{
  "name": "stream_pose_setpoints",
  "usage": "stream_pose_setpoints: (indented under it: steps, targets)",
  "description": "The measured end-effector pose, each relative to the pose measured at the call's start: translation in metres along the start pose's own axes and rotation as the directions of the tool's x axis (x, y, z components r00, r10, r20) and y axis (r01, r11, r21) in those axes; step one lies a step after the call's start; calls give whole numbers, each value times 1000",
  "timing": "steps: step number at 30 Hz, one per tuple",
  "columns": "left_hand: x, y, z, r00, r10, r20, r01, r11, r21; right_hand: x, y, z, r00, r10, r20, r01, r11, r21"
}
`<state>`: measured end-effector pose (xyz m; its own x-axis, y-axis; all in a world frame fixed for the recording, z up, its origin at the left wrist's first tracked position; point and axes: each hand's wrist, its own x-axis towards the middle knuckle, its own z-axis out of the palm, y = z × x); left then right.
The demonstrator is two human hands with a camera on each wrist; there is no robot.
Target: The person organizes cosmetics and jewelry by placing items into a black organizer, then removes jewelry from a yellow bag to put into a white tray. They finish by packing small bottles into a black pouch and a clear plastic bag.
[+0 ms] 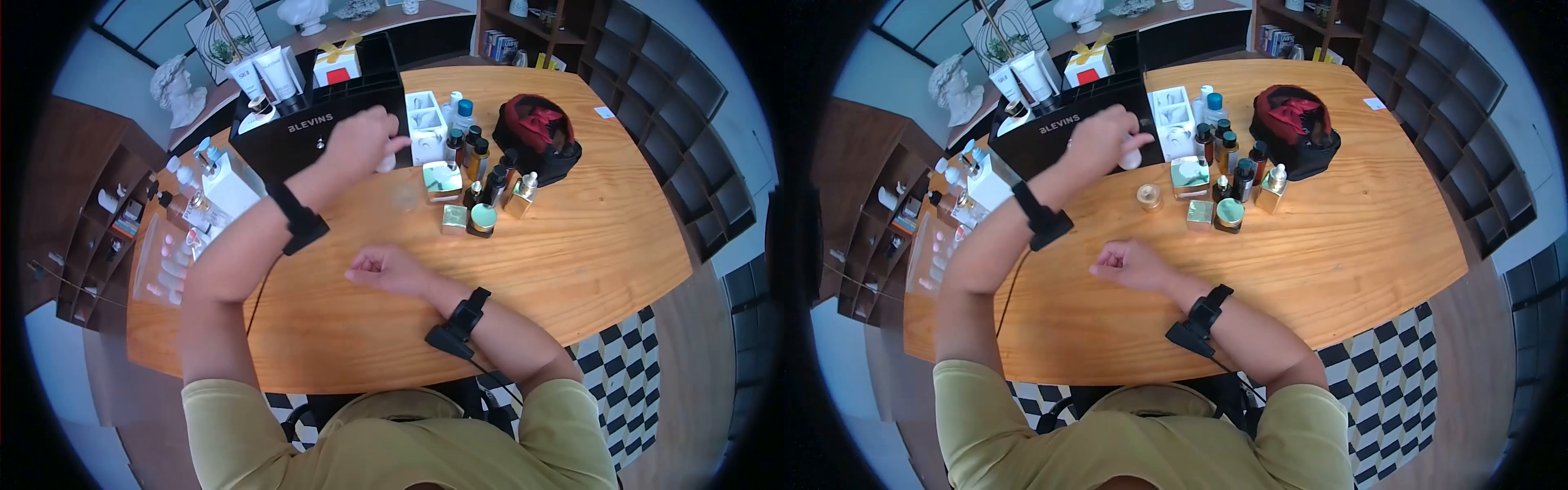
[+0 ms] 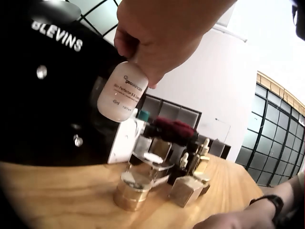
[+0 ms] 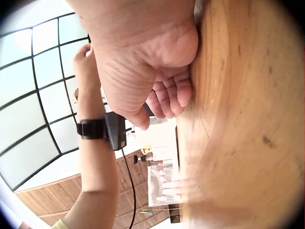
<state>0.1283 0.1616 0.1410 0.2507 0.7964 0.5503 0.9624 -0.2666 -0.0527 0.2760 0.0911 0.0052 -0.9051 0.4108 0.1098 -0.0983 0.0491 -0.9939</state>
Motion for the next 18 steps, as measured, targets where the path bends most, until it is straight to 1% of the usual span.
stream_pose_setpoints:
  steps: [1, 3, 4, 7, 8, 11, 12, 13, 14, 15, 16, 17, 18]
  targets:
    - [0, 4, 14, 999, 4, 45, -3, 1000, -19, 0, -1, 0, 1000, -2, 10, 2, 1000, -7]
    - [-4, 10, 37, 986, -31, 163, 40, 998, -49, -2, -5, 0, 1000, 18, -5, -18, 1000, 15]
    - [-5, 11, 46, 987, -28, 160, 43, 995, -89, -2, -6, 1, 1000, 28, -11, -28, 999, 30]
    - [-7, 16, 59, 962, -102, 253, 148, 974, -170, -2, -5, 1, 1000, 23, -4, -23, 999, 46]
    - [-6, 17, 62, 966, -110, 235, 158, 968, -194, -2, -4, 1, 1000, 29, -10, -28, 999, 40]
    - [-5, 24, 43, 993, -113, 31, 117, 981, -157, 0, -3, 2, 999, 34, -2, -34, 999, 18]
    - [-1, 21, 28, 993, -101, -54, 93, 986, -138, 0, -1, 2, 999, 31, 6, -32, 999, 11]
    - [5, 15, 10, 987, -86, -135, 70, 991, -118, 0, 0, 3, 999, 30, 12, -30, 1000, 6]
    - [10, 8, -9, 968, -156, -195, 133, 983, -126, 0, 1, 3, 999, 30, 10, -30, 999, 14]
    - [14, -11, -21, 940, -104, -326, 108, 994, -5, 0, 1, 3, 999, 31, 7, -32, 999, 23]
    - [18, -28, -37, 924, -162, -346, 210, 972, 106, -1, 2, 3, 999, 33, 4, -33, 999, 31]
    - [18, -62, -40, 890, -165, -424, 271, 941, 204, -1, 0, 3, 999, 35, 8, -35, 999, 33]
    - [15, -73, -60, 898, -289, -333, 399, 855, 332, -2, -3, 2, 999, 35, 12, -35, 999, 35]
